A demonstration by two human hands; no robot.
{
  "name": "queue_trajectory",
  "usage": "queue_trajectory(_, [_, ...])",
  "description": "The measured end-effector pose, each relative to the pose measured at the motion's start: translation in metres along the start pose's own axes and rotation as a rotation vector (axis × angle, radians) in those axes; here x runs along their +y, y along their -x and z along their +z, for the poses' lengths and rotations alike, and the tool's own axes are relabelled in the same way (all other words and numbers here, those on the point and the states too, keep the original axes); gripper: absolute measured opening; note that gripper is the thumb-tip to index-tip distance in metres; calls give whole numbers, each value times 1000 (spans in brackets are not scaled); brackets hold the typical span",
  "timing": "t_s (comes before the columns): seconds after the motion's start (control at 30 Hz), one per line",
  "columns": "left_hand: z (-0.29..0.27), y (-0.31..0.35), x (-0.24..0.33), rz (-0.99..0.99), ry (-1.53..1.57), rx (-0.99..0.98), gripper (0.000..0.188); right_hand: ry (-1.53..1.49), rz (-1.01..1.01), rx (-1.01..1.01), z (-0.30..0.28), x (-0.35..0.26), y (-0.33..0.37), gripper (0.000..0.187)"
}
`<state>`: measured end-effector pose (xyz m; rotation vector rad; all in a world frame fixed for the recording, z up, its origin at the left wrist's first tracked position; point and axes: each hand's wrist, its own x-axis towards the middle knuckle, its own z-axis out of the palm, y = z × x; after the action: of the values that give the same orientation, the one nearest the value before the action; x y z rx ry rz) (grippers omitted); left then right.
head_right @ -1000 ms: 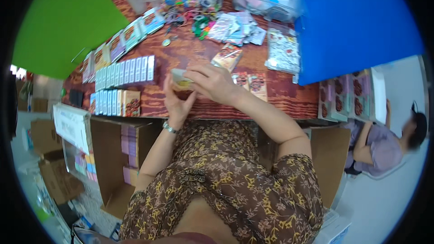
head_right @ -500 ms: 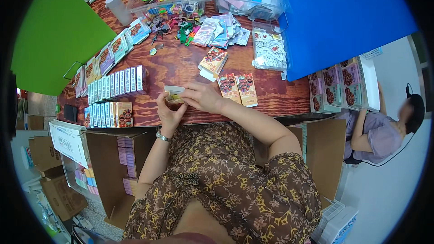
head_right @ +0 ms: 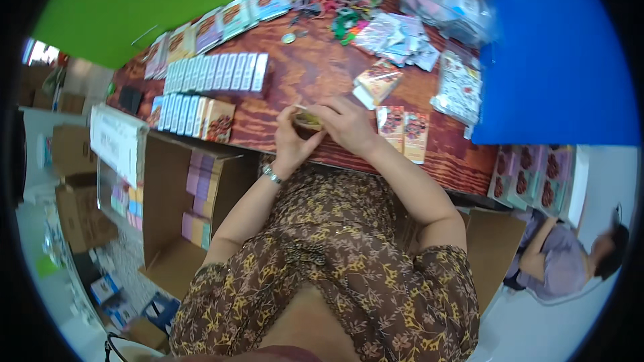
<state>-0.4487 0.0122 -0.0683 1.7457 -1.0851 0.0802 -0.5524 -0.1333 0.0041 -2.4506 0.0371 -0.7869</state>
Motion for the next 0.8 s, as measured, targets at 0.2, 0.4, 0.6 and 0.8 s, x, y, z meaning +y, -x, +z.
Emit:
queue_trajectory(0.2, [-5,1,3,-91,52,-40,91,-198,90,-116,-6,-6,-14,17])
queue_trajectory(0.4, [-6,-5,8,-45,39,-34,93,-190,236,-131,-1,-11,-17,16])
queue_trajectory(0.6, [-8,-2,7,-136,70,-116,98,44,54,-68,6,-20,-14,21])
queue_trajectory(0.8, [-9,-6,8,-34,-8,-94,107,70,-50,-84,5,-21,-10,27])
